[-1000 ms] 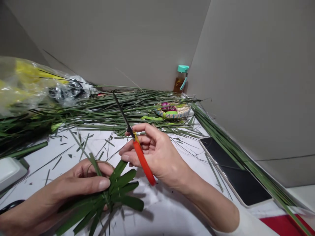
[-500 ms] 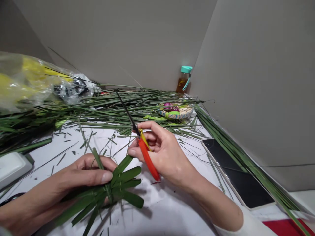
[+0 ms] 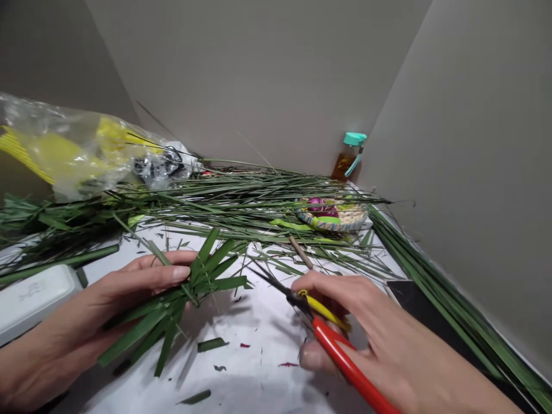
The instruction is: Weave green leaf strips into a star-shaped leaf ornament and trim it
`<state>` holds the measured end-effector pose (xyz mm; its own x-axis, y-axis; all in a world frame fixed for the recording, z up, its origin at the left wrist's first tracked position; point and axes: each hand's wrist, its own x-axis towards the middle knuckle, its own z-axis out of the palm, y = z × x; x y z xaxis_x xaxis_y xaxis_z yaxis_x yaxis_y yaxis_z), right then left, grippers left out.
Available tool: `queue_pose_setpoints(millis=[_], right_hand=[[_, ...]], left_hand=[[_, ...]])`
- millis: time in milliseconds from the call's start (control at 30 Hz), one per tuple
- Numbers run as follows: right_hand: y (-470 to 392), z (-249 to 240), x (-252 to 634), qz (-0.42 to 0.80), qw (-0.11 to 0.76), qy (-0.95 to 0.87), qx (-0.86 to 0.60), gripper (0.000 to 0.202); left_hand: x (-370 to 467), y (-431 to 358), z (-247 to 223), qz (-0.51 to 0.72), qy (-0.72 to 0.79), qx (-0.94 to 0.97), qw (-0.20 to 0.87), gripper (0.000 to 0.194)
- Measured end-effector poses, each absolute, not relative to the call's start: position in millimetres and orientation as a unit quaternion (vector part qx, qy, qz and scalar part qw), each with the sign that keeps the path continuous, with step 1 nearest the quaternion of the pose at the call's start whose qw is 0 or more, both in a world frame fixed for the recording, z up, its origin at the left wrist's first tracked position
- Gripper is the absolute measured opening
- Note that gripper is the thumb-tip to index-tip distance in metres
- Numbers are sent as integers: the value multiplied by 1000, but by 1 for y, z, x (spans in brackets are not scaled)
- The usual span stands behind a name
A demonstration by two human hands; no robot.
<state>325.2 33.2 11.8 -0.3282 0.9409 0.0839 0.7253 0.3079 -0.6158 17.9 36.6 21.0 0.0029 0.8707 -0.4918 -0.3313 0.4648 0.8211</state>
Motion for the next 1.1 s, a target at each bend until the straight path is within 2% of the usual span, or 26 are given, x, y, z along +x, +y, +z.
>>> queue_pose_setpoints(millis=[100, 267, 367, 533, 700, 833, 1000, 1100], right_hand=[[25, -3, 338, 199, 218, -782, -549, 50], [17, -11, 338, 196, 190, -816, -510, 40], [14, -7, 334, 192, 175, -825, -502, 39], [12, -5, 335, 182, 206, -822, -499, 43], [13, -4, 328, 199, 172, -810, -524, 43], [16, 5, 318, 203, 182, -816, -510, 43], [20, 15, 308, 213, 146, -829, -496, 29], [20, 15, 307, 207, 148, -827, -500, 30]], left_hand=[[18, 38, 23, 448, 545, 244, 666, 26], [18, 37, 20, 437, 584, 223, 647, 40], [18, 36, 18, 433, 600, 228, 633, 38], [20, 35, 16, 434, 600, 230, 632, 37], [22, 32, 17, 420, 583, 227, 658, 39], [23, 28, 19, 397, 601, 224, 657, 46], [24, 28, 19, 363, 603, 236, 670, 50], [27, 29, 21, 356, 601, 239, 675, 53]])
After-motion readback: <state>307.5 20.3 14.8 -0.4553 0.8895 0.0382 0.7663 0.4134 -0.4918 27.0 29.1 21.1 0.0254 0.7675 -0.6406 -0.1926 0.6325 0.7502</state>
